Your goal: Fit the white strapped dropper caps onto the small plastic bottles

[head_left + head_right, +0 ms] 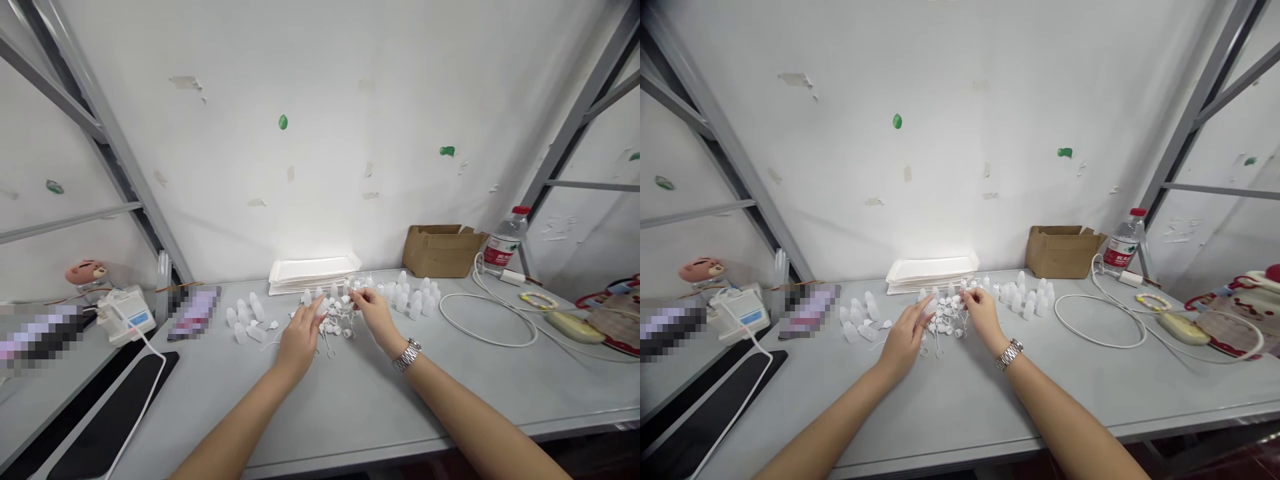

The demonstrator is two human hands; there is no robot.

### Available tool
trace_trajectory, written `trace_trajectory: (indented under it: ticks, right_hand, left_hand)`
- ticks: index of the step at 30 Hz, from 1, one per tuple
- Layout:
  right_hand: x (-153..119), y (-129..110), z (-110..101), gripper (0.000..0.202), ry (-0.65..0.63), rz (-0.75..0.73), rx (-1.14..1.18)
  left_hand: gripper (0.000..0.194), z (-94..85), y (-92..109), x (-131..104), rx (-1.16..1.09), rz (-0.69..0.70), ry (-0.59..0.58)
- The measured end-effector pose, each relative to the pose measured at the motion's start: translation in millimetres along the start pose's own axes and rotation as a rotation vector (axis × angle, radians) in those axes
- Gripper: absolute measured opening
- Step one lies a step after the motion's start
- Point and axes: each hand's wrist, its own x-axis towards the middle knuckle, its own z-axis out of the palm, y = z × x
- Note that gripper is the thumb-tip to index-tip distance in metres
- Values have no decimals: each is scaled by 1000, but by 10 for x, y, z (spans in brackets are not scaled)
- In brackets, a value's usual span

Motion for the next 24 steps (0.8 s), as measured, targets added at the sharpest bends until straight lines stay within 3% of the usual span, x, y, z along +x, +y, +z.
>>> trace_trajectory:
  ticks: [4, 10, 14, 19, 24]
  right_hand:
    - [-14, -82, -17, 35, 2, -52, 90]
    - [-25, -81, 14, 38, -50, 62, 182]
    - [-47, -70, 38, 37, -104, -3, 90]
    - [-75, -93, 31, 33, -54, -124, -159]
    - [-80, -116, 44, 35, -176, -97, -78]
  left_hand:
    - [35, 2, -3, -10, 8, 15, -1]
    - [33, 3, 14, -5, 56, 13, -17]
    - [32, 4, 31, -3, 61, 14, -41]
    - [33, 13, 21, -5, 78, 17, -54]
    - [32, 17, 4, -6, 85, 29, -60]
